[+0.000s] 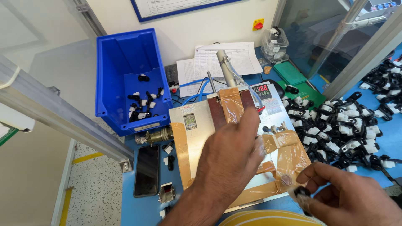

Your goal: The person picks small black plastic parts from a pile on the workbench, seats each one into a jig on a benchtop pneumatic press, operates the press, and drops the finished part into a blue bin, repeating the cycle continuously.

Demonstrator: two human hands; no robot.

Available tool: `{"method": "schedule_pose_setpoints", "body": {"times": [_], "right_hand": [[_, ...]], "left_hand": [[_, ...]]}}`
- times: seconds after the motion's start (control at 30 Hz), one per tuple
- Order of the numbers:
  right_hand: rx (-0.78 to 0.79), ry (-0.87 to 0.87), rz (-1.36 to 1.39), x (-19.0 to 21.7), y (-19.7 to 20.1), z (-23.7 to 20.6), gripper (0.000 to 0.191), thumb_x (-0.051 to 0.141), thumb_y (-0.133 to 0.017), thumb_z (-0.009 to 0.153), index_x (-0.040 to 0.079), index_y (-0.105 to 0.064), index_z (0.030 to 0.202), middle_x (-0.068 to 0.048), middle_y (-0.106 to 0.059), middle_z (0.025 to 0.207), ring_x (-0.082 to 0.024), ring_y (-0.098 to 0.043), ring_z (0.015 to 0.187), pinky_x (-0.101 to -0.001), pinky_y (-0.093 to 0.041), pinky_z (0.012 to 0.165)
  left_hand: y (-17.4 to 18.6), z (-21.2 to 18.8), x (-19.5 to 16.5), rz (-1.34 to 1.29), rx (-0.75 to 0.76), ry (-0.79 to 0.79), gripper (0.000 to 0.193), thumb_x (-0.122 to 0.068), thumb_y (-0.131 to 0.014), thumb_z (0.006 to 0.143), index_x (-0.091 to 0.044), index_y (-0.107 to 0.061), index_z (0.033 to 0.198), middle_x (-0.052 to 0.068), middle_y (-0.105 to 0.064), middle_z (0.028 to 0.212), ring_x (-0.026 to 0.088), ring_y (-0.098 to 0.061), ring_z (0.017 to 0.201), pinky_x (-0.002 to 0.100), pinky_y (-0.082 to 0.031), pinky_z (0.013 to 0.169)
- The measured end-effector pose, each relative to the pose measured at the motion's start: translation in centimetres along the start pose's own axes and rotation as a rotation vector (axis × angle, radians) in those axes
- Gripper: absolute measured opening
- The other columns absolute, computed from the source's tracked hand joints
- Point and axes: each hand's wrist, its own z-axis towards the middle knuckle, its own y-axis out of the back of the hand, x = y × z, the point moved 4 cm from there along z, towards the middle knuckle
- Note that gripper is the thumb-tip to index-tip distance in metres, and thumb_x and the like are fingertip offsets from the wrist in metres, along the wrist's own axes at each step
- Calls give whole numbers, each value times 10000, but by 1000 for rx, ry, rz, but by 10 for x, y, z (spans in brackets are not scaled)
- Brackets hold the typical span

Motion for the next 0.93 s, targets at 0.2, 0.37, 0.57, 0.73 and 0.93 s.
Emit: {"method": "schedule_pose_setpoints", "body": {"times": [0.2, 0.37, 0.57, 0.73, 0.93], "right_hand": [[-99, 451, 498, 30, 14, -5, 372, 96, -877, 820, 70, -676, 1132, -48, -698, 974, -126, -719, 759, -295, -661, 642], [-170, 176, 209, 70, 34, -24, 282, 144, -842, 882, 42, -735, 1123, -89, -741, 835, -144, -659, 724, -324, -588, 683], [-287, 351, 217, 125, 37, -36, 314, 194, -867, 804, 55, -819, 1081, -56, -780, 893, -138, -748, 808, -272, -629, 779], [-365, 324, 10, 140, 39, -30, 312, 262, -866, 823, 95, -803, 1078, -43, -815, 913, -136, -789, 834, -281, -628, 814], [-357, 372, -212, 167, 38, -36, 277, 272, -849, 841, 104, -812, 1058, -48, -827, 944, -148, -804, 870, -287, -633, 829]], "left_hand": [[83, 28, 46, 155, -453, -70, 255, -19, -756, 834, -34, -530, 949, 113, -736, 822, 231, -771, 761, 335, -582, 648], [146, 54, 115, 324, -673, 213, 360, -116, -836, 816, -34, -533, 993, 126, -658, 917, 258, -688, 809, 408, -558, 709], [91, -52, 122, 144, -617, 277, 242, -184, -742, 933, -47, -559, 1012, 92, -626, 959, 202, -669, 819, 371, -558, 731], [-4, -152, 120, -108, -277, 862, 452, -139, -901, 628, -111, -611, 973, 49, -627, 905, 160, -619, 742, 323, -541, 685], [-66, -201, 156, -483, -268, 1220, 377, -122, -913, 691, -85, -597, 894, 33, -610, 851, 116, -533, 696, 283, -540, 678]]}}
